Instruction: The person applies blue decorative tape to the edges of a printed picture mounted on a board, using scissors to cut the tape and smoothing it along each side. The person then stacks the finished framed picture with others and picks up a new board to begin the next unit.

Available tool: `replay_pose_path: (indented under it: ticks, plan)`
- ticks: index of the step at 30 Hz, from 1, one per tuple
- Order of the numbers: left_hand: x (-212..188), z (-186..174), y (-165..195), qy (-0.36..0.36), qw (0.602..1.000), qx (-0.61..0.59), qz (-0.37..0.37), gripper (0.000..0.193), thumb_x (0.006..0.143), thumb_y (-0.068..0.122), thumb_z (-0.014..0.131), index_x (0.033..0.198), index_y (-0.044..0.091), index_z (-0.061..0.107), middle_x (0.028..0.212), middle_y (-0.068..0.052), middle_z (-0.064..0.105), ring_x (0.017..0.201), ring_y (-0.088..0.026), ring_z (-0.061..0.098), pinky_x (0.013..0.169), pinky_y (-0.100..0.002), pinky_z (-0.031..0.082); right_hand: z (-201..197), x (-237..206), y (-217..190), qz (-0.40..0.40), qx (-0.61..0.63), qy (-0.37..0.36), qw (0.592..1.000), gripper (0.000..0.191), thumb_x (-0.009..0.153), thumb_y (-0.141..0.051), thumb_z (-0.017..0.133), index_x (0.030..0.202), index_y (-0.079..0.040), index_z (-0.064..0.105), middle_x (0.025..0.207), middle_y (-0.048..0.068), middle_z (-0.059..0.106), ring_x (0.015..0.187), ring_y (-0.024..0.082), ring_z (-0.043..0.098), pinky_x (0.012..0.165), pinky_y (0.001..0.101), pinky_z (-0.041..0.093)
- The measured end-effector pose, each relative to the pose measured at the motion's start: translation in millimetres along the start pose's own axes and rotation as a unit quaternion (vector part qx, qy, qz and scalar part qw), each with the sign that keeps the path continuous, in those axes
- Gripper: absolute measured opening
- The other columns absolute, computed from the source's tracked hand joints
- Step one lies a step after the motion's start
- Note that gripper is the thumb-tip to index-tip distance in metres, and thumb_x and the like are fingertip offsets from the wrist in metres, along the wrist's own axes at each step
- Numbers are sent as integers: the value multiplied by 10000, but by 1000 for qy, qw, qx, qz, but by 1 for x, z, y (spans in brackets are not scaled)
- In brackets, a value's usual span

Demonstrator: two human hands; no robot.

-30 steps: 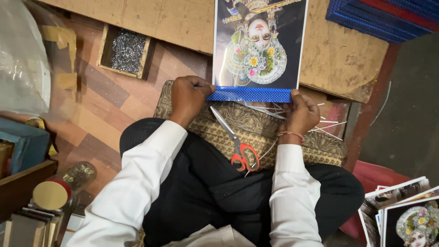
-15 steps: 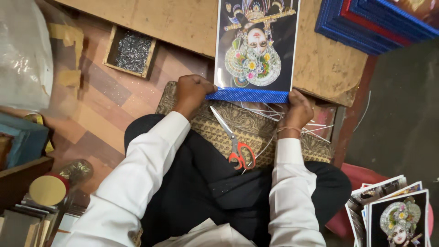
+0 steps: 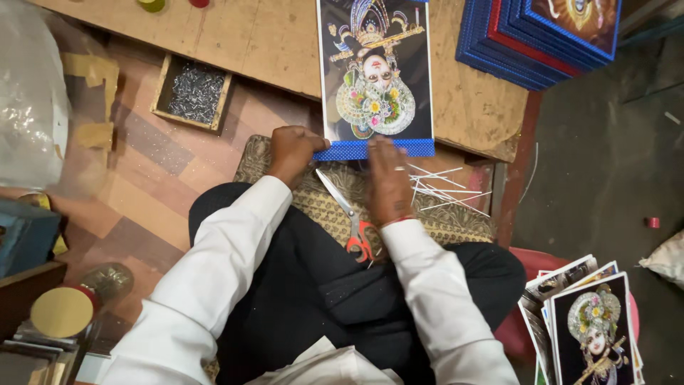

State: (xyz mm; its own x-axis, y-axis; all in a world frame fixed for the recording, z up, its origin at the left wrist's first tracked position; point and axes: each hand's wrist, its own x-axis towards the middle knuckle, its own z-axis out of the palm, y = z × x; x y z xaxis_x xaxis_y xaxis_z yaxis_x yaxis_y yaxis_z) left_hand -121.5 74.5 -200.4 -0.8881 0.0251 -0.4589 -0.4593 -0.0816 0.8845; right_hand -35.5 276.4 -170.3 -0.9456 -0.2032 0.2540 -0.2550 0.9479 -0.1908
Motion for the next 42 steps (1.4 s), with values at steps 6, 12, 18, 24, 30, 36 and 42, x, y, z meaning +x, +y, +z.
replay_pose_path:
  ticks: [6, 12, 18, 24, 30, 36, 42]
  plan:
    - [9, 5, -11, 1, 999, -8, 39, 76, 711, 1, 797, 720, -38, 733, 651, -95, 709, 546, -163, 629, 513, -311, 485, 0, -8, 68, 135, 19, 74, 988, 508, 852, -5, 667, 1352, 52, 594, 1428, 271, 577, 1337, 436, 535, 1157, 479, 405]
    - [5, 7, -1, 50, 989, 122, 60, 139, 707, 95, 824, 742, -12, 742, 716, -147, 734, 617, -237, 678, 615, -369, 532, 10, -3, 84, 142, 45, 85, 985, 461, 833, -33, 706, 1281, 59, 640, 1352, 265, 618, 1244, 430, 595, 1093, 450, 467]
    - [-19, 7, 28, 50, 924, 326, 192, 441, 791, 64, 723, 1228, 118, 695, 1004, -191, 729, 890, -366, 693, 760, -468, 533, 11, -2, 88, 154, 56, 92, 982, 455, 821, -42, 740, 1262, 43, 665, 1333, 242, 646, 1236, 413, 612, 1083, 443, 474]
    - [-23, 7, 36, -12, 924, 337, 183, 399, 868, 71, 633, 1223, 200, 763, 1107, -157, 743, 997, -342, 715, 872, -436, 550, -13, -1, 66, 149, 47, 119, 980, 479, 779, -67, 775, 1231, 54, 674, 1323, 280, 629, 1213, 451, 587, 1043, 465, 464]
    - [-17, 4, 29, -28, 937, 297, 185, 362, 882, 90, 627, 1205, 183, 761, 1115, -151, 753, 1012, -320, 723, 877, -408, 552, -32, -79, -24, 230, 111, -160, 954, 170, 876, -196, 739, 1001, -80, 740, 970, 175, 757, 855, 405, 721, 769, 487, 573]
    - [-13, 4, 39, -36, 943, 311, 116, 385, 875, 134, 603, 1211, 226, 769, 1115, -153, 748, 985, -314, 723, 853, -396, 545, -8, -113, -54, 193, 45, -144, 970, 373, 821, -191, 772, 1084, -56, 545, 824, 190, 705, 721, 420, 692, 628, 528, 537]
    - [-7, -1, 43, -83, 967, 232, 69, 473, 784, 132, 615, 1241, 144, 739, 1047, -178, 783, 894, -272, 769, 808, -364, 572, -19, -98, -32, 456, 481, -194, 724, 425, 767, -262, 746, 1125, -84, 600, 764, 60, 706, 621, 272, 731, 445, 313, 394]
